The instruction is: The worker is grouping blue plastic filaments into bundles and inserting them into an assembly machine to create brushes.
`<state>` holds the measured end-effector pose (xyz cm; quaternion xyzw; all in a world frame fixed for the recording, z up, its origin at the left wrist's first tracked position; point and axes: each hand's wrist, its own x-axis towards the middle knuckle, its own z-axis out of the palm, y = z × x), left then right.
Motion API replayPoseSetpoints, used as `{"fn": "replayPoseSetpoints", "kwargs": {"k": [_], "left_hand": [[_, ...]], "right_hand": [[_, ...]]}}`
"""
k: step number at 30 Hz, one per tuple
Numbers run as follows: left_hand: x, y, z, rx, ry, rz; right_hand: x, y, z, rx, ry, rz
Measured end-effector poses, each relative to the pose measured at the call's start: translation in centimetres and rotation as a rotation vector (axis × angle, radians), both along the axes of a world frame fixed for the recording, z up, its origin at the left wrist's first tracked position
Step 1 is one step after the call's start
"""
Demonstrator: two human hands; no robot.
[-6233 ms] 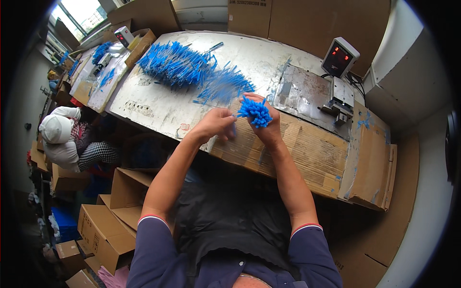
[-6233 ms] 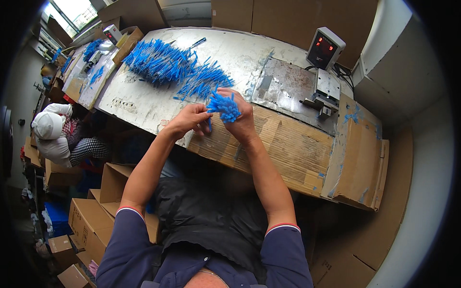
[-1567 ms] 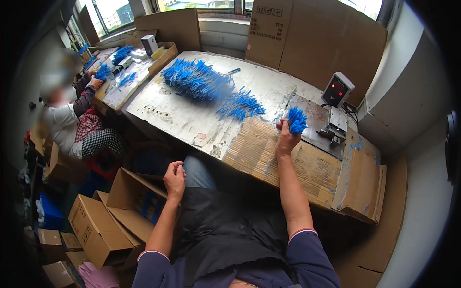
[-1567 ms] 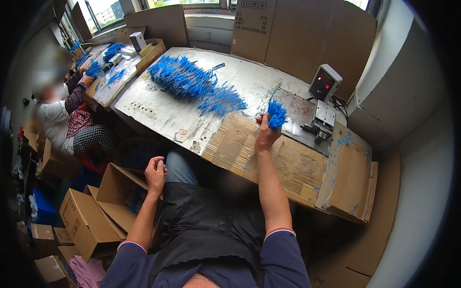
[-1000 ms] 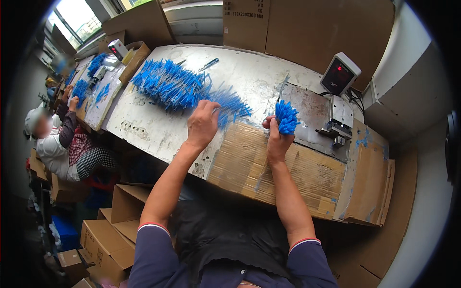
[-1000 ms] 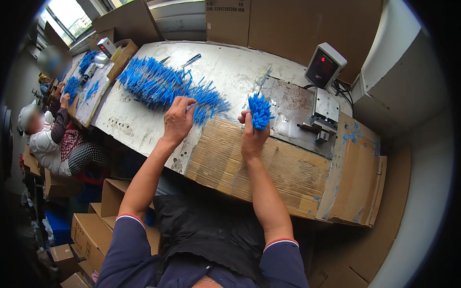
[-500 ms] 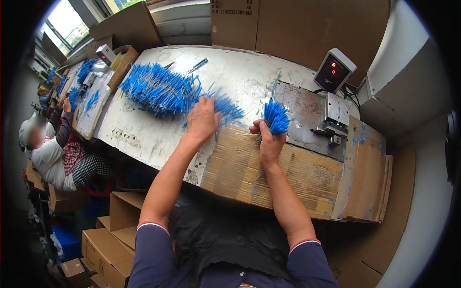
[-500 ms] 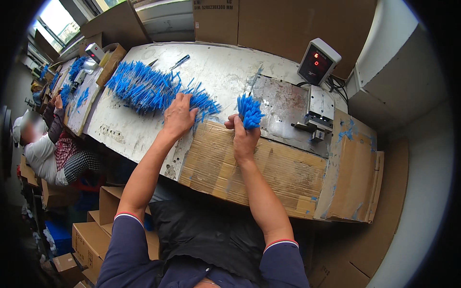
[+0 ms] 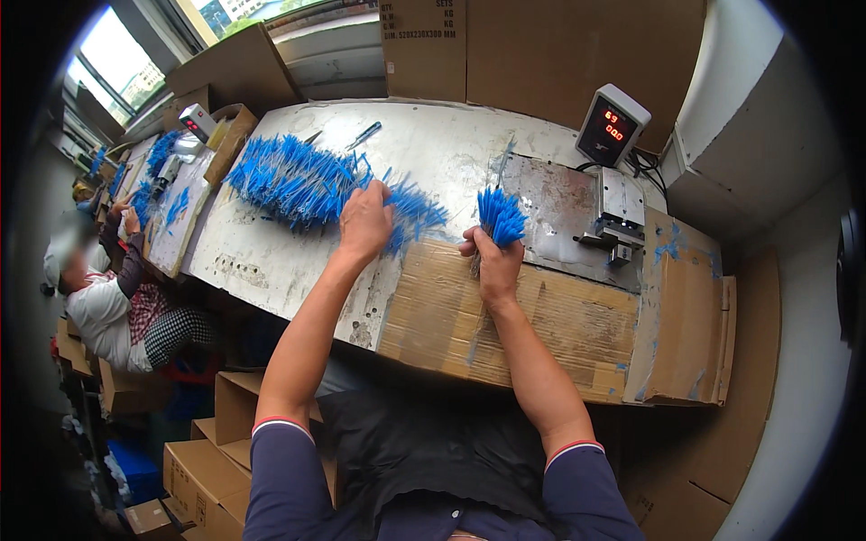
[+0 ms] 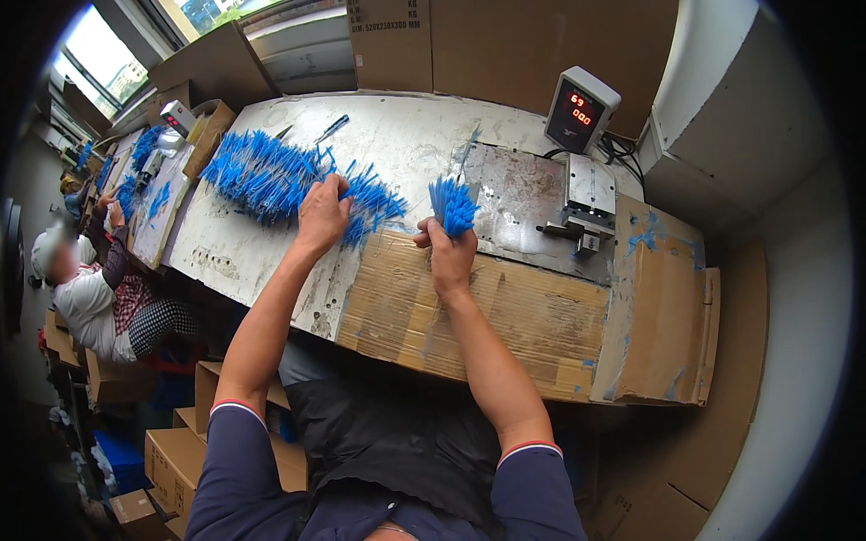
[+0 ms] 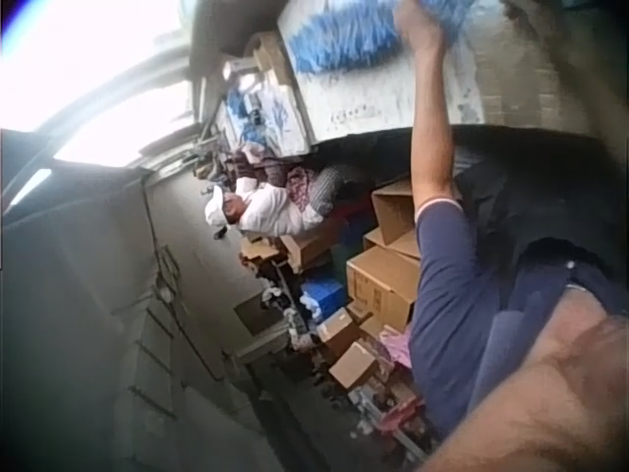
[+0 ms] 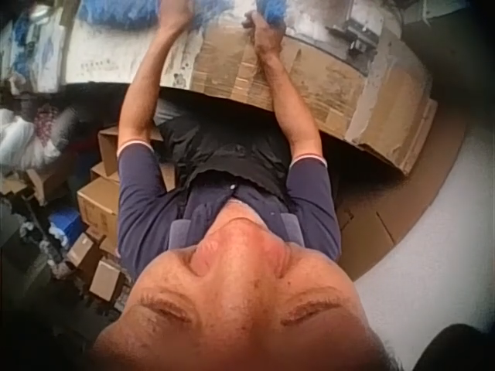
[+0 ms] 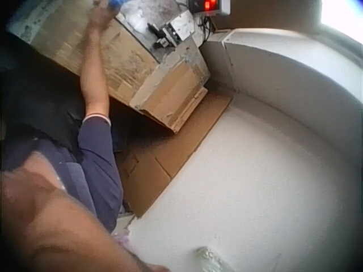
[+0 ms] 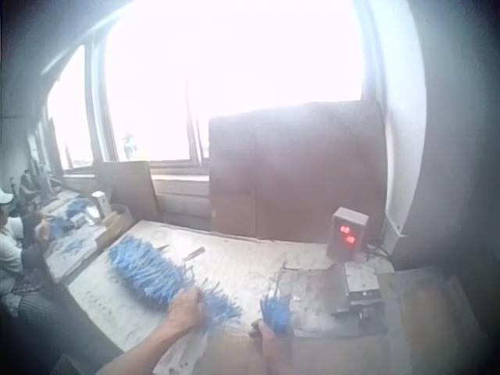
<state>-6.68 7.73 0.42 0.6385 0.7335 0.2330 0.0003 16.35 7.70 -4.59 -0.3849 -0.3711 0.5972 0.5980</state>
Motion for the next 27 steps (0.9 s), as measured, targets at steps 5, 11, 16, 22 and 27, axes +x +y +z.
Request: {"fn": "replayPoseSetpoints", "kwargs": {"k": [5,11,16,22,27], "left_hand": [[-1.3,-0.1,1.2,0.018,-0.104,0.009],[-2.0,-0.2,3.0,-0.089,-0.221,0.033],[-2.5,-0.7,2.4,-0.045,-0.384,0.024],[-4.3,-0.8,1.7,0.051,-0.743,0.049],[-3.8,-0.6,2.8,0.255,-0.821,0.089]], "right_hand": [[0.1,-0.1,0.1,0.006,-0.009,0.015],[0.2,-0.1,0.4,-0.008,-0.003,0.018],[0.2,-0.1,0.6,-0.011,0.029,0.010],[0.1,-0.1,1.0,-0.026,0.022,0.026],[0.4,0.3,0.7,-0.027,0.008,0.020]]}}
